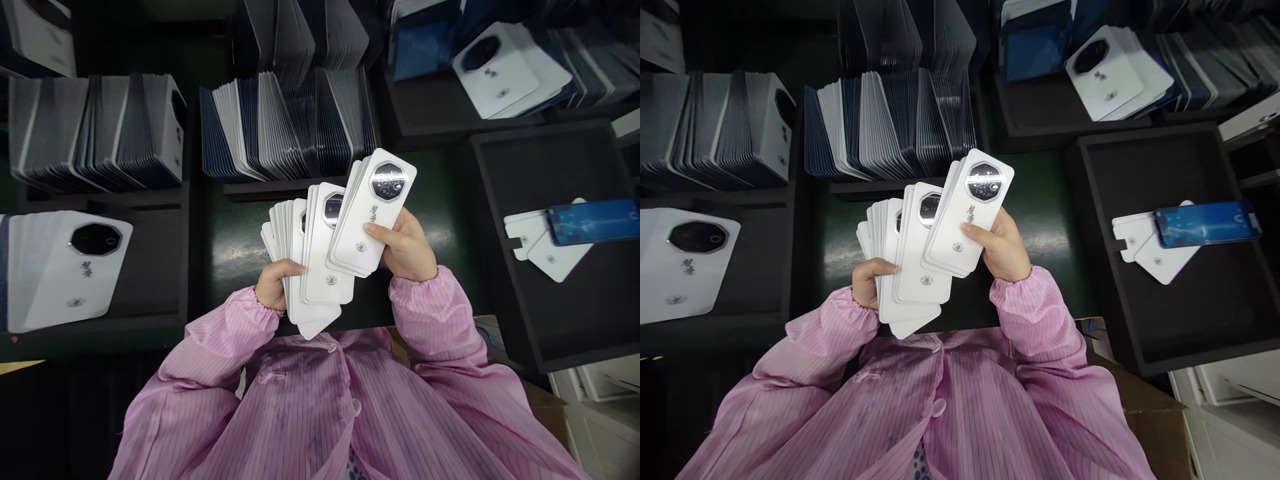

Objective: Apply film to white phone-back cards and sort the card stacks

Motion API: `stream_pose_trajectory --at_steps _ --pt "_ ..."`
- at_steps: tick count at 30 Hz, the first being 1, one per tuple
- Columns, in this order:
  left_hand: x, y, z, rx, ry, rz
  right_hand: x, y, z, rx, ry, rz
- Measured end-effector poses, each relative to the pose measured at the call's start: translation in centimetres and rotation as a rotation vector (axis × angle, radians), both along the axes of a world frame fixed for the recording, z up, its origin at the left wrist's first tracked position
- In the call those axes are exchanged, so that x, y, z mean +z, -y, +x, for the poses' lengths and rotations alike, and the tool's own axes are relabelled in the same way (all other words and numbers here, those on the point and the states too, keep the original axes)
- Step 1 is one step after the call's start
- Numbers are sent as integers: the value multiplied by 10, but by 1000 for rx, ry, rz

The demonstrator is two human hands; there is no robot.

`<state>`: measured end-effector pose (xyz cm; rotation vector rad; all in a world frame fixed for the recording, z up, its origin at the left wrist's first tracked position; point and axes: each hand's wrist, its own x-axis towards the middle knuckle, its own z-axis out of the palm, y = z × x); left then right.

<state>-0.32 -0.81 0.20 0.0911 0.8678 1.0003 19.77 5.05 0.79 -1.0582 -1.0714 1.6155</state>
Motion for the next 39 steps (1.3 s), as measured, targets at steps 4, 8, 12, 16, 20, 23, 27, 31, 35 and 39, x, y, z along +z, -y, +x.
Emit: stream_pose_trajectory --at_steps 4,8,12,16,20,23,27,31,35,39 --pt "-1 1 0 -17 -1 18 0 -1 0 17 -11 18" --pt "-6 3 1 -69 12 19 -3 0 -1 28 -20 15" --pt "-8 5 3 -91 -18 38 -6 -1 -1 14 -41 4" --pt "-6 7 5 -76 -32 83 -6 0 1 -7 -68 4" --pt "-8 6 3 -26 -62 92 -2 0 4 -18 -75 10" --pt "-7 5 -1 35 -119 88 3 -2 11 -46 -66 2" --pt "2 2 -8 83 -89 178 5 -9 31 -113 -13 15" --pt "13 -3 -17 101 24 313 -5 -14 49 -164 102 33" --pt "19 -7 -22 145 35 339 -23 -19 54 -225 273 45" --pt "20 -9 -23 109 53 298 -31 -21 55 -252 358 78"
